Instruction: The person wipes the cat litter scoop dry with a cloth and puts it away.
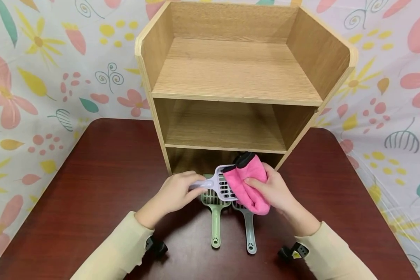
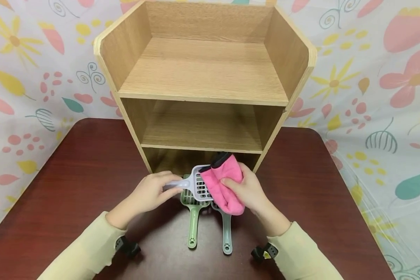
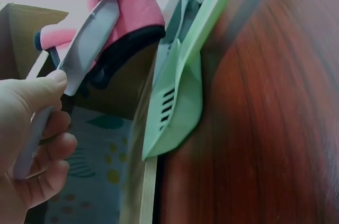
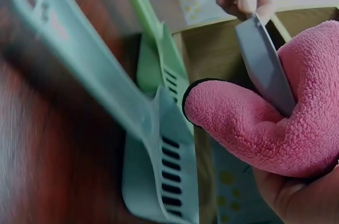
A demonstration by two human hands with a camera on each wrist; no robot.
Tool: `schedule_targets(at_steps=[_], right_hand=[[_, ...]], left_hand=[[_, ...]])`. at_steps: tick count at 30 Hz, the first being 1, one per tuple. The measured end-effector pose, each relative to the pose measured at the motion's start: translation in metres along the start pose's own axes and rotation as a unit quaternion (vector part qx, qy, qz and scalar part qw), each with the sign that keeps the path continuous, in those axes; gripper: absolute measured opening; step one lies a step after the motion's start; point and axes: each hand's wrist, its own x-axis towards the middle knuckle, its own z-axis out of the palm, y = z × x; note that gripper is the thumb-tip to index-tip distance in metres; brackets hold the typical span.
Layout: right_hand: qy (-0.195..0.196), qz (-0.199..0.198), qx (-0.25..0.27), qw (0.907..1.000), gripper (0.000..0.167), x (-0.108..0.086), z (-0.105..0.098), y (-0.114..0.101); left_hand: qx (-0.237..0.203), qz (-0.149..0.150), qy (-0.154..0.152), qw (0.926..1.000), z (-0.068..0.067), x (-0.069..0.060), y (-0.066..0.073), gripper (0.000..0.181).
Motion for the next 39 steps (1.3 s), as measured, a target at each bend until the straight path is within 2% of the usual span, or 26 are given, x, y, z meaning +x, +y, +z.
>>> schedule_targets(at_steps=[6,11,16,22,26,34,39], right_hand=[[-0.045,-0.048,-0.079,0.9947,0.047,0.003,-0.016,-0.001],[-0.110,-0.097,-0.130,0.9806,0.047,0.007,-0.026,-0.002],[-0.144,-0.139,-0.157,0.9670,0.035,0.015,-0.031,-0.004],[-0.166,-0.174,-0.196,0.9508,0.024,0.022,-0.031,-0.014],[-0.165,-0.199,-0.221,0.9405,0.022,0.026,-0.026,-0.017],[-0.147,-0.223,-0.256,0.9289,0.028,0.030,-0.018,-0.023],[-0.156,-0.239,-0.261,0.9221,0.032,0.032,-0.011,-0.027]], left_hand=[[-0.032,0.018,-0.021,0.9991,-0.004,0.001,-0.004,0.022],[-0.062,0.023,-0.032,0.9973,-0.005,0.001,-0.007,0.022],[-0.071,0.024,-0.039,0.9965,-0.006,0.005,-0.006,0.022],[-0.067,0.024,-0.057,0.9958,-0.008,0.012,-0.004,0.021],[-0.068,0.025,-0.065,0.9952,-0.008,0.015,-0.004,0.021],[-0.080,0.012,-0.071,0.9942,-0.006,0.017,-0.006,0.023],[-0.084,0.001,-0.086,0.9927,-0.007,0.019,-0.003,0.024]])
